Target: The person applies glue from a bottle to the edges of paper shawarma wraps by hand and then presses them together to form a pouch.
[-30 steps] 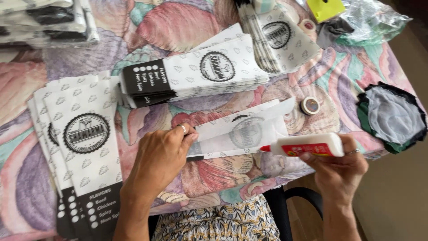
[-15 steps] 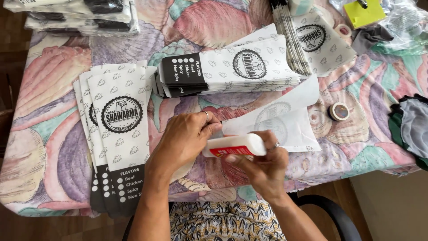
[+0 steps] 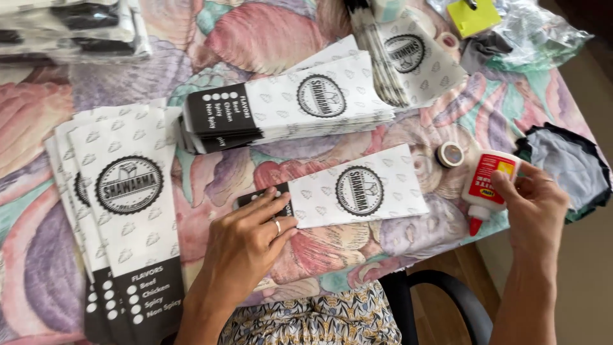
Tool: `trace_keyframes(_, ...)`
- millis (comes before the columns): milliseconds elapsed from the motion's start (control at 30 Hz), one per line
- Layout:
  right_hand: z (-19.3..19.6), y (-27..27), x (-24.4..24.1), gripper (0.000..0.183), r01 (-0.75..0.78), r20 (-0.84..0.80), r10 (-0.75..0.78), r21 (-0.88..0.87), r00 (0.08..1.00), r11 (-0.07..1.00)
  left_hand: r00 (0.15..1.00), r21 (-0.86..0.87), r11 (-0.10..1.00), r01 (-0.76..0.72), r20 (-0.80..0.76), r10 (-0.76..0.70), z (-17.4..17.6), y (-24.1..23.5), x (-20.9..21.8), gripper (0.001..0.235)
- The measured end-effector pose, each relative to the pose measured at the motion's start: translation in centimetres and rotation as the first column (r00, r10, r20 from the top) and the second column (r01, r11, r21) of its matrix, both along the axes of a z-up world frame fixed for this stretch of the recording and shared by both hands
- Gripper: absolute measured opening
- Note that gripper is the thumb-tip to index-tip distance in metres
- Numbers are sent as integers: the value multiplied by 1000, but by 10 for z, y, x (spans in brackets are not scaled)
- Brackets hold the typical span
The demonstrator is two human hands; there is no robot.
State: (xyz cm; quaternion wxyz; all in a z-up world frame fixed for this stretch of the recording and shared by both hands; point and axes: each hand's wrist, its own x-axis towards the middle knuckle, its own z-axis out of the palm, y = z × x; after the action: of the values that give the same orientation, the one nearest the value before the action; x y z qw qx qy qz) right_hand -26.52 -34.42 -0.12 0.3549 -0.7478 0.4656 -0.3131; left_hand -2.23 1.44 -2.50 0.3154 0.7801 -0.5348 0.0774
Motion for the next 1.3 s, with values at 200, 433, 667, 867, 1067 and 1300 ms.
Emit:
trace_keyframes(200,-2,48,12,8,-431,-193,431,-701,881,568,997,13,1000,21,72,-22,0,5,-3,24)
trace_keyframes(433,11,84,53,18,-764,-304,826,-608,475,216,990,25,999,-27,142,23,-10,8,-6,19)
trace_keyframes(667,11,82,51,16,-760,-322,815,-616,482,206,992,-23,1000,-20,123,22,-2,7,-10,23)
trace_keyframes(867,10,84,52,16,-743,-286,821,-628,495,230,990,-40,999,-18,139,23,-1,7,-11,15)
trace_keyframes(1067,7,84,50,15,-744,-287,817,-625,500,237,989,-69,998,-2,146,13,5,6,-12,15)
trace_keyframes(1300,28,75,64,11,-861,-331,853,-451,405,234,994,27,999,35,106,-38,0,13,-12,29)
